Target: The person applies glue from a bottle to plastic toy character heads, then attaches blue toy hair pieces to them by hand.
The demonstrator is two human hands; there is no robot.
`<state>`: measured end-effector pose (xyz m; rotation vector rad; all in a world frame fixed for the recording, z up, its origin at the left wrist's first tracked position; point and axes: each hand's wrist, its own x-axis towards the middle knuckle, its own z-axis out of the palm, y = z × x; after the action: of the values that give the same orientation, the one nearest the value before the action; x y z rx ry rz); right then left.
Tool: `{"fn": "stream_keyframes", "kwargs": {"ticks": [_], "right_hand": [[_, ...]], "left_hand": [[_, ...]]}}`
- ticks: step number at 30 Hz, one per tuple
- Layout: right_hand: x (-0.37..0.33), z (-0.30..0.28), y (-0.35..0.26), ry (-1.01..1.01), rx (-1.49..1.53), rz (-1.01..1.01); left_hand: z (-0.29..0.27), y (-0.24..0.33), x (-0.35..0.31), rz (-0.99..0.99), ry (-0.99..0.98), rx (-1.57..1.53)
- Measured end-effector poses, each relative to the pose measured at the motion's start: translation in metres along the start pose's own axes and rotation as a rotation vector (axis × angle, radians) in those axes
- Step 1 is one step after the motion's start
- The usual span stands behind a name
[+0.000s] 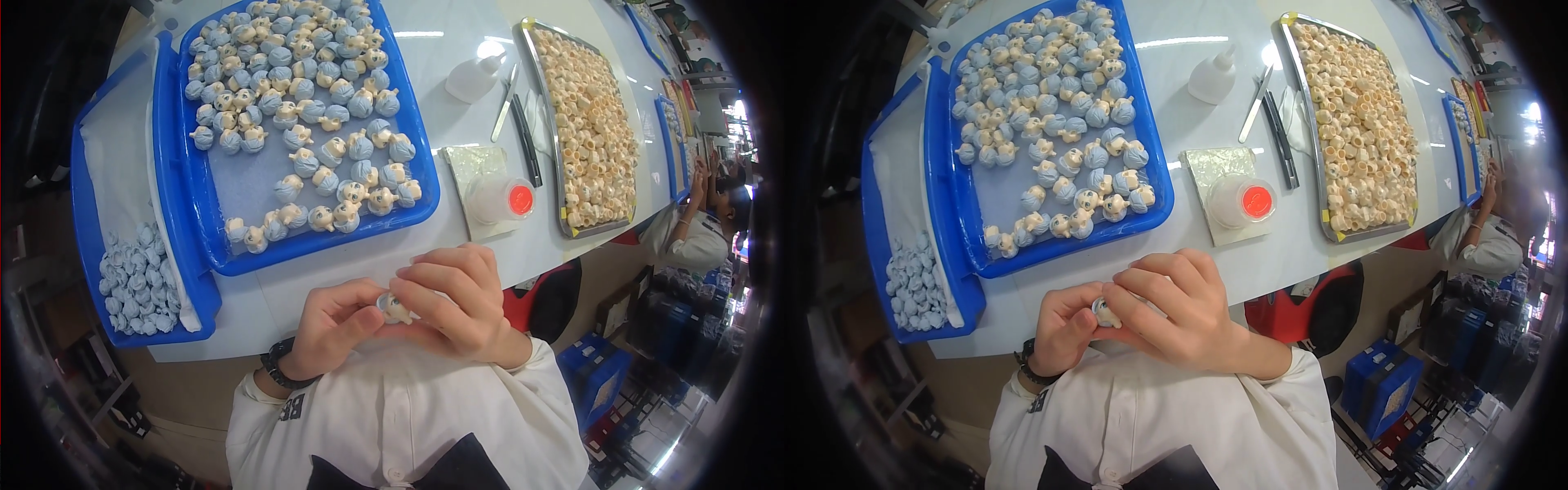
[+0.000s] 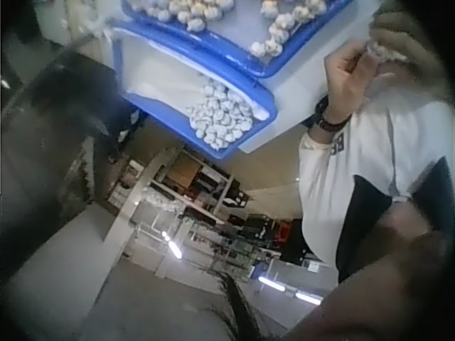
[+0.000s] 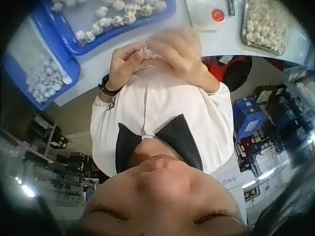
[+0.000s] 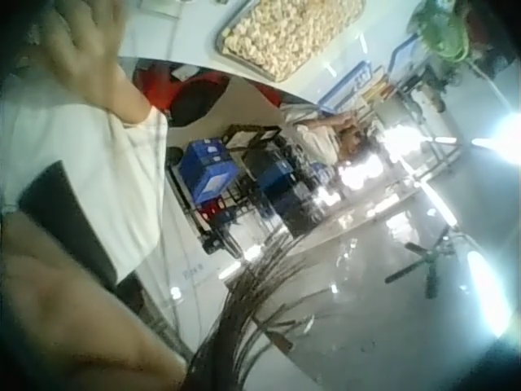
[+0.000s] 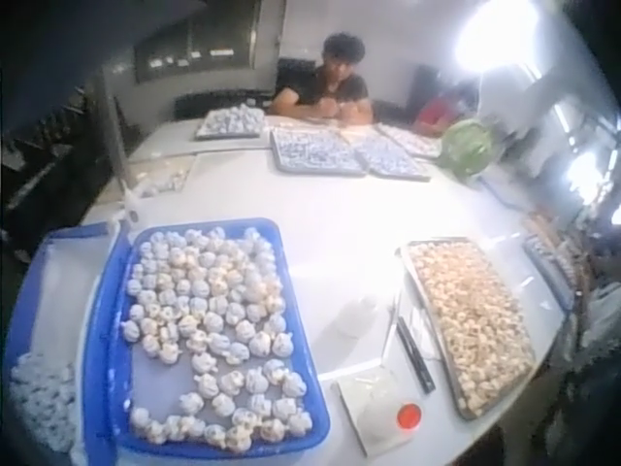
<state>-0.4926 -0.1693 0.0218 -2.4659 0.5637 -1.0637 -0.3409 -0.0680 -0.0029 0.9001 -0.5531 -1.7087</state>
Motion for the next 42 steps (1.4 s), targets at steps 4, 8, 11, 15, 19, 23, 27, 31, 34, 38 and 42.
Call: {"fn": "stream_keyframes", "kwargs": {"ticks": [4,8,11,15,19,23,27,31,34,38,42], "right_hand": [[0.003,-0.007,0.003,-0.095,-0.023,-0.052],[0.012,-0.004,0.008,-0.111,-0.042,0.031],[0.023,0.004,0.024,-0.196,-0.268,0.138],[0.029,0.016,0.022,-0.218,-0.325,0.181],[0.030,0.027,0.017,-0.275,-0.403,0.165],[0.023,0.018,0.009,-0.392,-0.393,0.208],[0.004,0.003,0.007,-0.350,-0.295,0.260],[-0.005,-0.002,0.012,-0.285,-0.196,0.265],[-0.005,0.000,0.012,-0.225,-0.151,0.257],[-0.005,0.007,0.005,-0.178,0.071,0.173],[-0.007,0.000,0.004,-0.146,0.177,0.104]], "left_hand": [[0.001,0.005,-0.004,0.069,0.014,0.133],[-0.001,0.024,-0.019,0.157,0.090,0.372],[-0.018,0.053,-0.059,0.426,0.252,0.681],[-0.071,0.133,-0.094,0.569,0.841,1.433],[-0.144,0.175,-0.073,0.080,0.675,1.551],[-0.147,0.160,-0.051,0.056,0.450,1.777],[-0.147,0.157,-0.036,-0.046,0.436,1.585],[-0.146,0.154,-0.030,-0.063,0.472,1.496],[-0.149,0.153,-0.024,0.055,0.366,1.499],[-0.188,0.144,-0.050,0.066,0.479,1.451],[-0.174,0.148,-0.043,-0.038,0.486,1.404]]}}
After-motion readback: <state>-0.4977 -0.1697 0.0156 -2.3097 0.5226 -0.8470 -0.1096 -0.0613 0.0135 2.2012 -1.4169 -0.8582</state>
